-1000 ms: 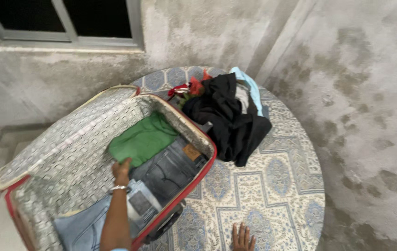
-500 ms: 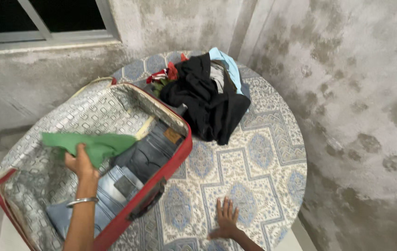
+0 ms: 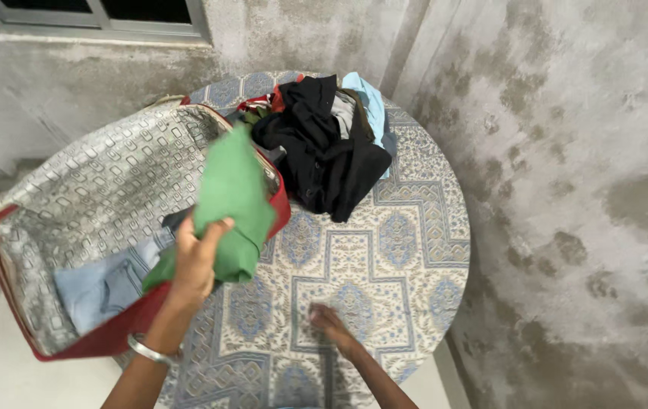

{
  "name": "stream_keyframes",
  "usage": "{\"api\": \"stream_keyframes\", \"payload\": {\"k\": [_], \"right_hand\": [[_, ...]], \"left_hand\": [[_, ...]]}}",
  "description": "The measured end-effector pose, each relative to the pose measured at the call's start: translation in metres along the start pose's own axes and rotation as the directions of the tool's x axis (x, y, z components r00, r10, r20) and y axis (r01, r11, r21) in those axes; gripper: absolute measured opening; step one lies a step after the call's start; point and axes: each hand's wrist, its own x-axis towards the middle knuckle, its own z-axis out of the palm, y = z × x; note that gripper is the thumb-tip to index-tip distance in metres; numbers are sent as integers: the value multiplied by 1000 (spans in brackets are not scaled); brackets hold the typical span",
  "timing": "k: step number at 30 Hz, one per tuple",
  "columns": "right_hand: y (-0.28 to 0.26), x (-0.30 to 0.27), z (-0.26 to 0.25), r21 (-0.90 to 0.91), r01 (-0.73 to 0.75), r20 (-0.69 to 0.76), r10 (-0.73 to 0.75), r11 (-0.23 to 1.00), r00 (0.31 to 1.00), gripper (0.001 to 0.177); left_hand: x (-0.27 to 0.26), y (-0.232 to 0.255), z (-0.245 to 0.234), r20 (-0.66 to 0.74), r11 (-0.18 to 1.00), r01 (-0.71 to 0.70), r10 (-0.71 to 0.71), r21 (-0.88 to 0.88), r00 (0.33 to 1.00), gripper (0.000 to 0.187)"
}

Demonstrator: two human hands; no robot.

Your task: The person takes a black jacket and a green shirt from a red suitcase, buttons them on a table, and then begins folding a pair of light blue jeans.

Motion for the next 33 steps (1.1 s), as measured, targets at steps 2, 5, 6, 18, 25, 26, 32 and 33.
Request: {"api": "stream_keyframes", "payload": {"k": [2, 5, 6, 18, 25, 26, 32, 33], "right_hand": [[2, -11, -28, 536, -32, 137, -49, 844, 989, 113], [4, -47, -58, 802, -71, 204, -159, 594, 966, 101], [4, -57, -61, 851, -97, 252, -239, 517, 938, 100], [-58, -117, -130, 937, 125, -71, -172, 327, 983, 74], [-129, -140, -170, 845, 484, -423, -268, 229, 866, 59], [-145, -146, -179, 826, 526, -463, -290, 201, 838, 56], [-205, -199, -246, 745, 667, -596, -437, 12, 674, 44], [-196, -204, -252, 754, 656, -584, -460, -3, 669, 42]], "left_hand": [[-30, -18, 18, 16, 994, 101, -102, 35, 995, 53], [-68, -64, 36, -21, 960, 268, -267, 78, 963, 66], [-81, -85, 37, -8, 930, 342, -344, 137, 939, 68], [-211, -181, 149, 651, 630, -177, -694, 756, 307, 52], [-126, -80, 185, 809, 656, -477, -423, 584, 409, 43], [-108, -58, 190, 744, 443, -598, -413, 668, 524, 51], [-103, 50, 184, 742, -130, -823, 527, 553, 415, 36], [-114, 48, 179, 682, -86, -797, 577, 598, 449, 38]]}}
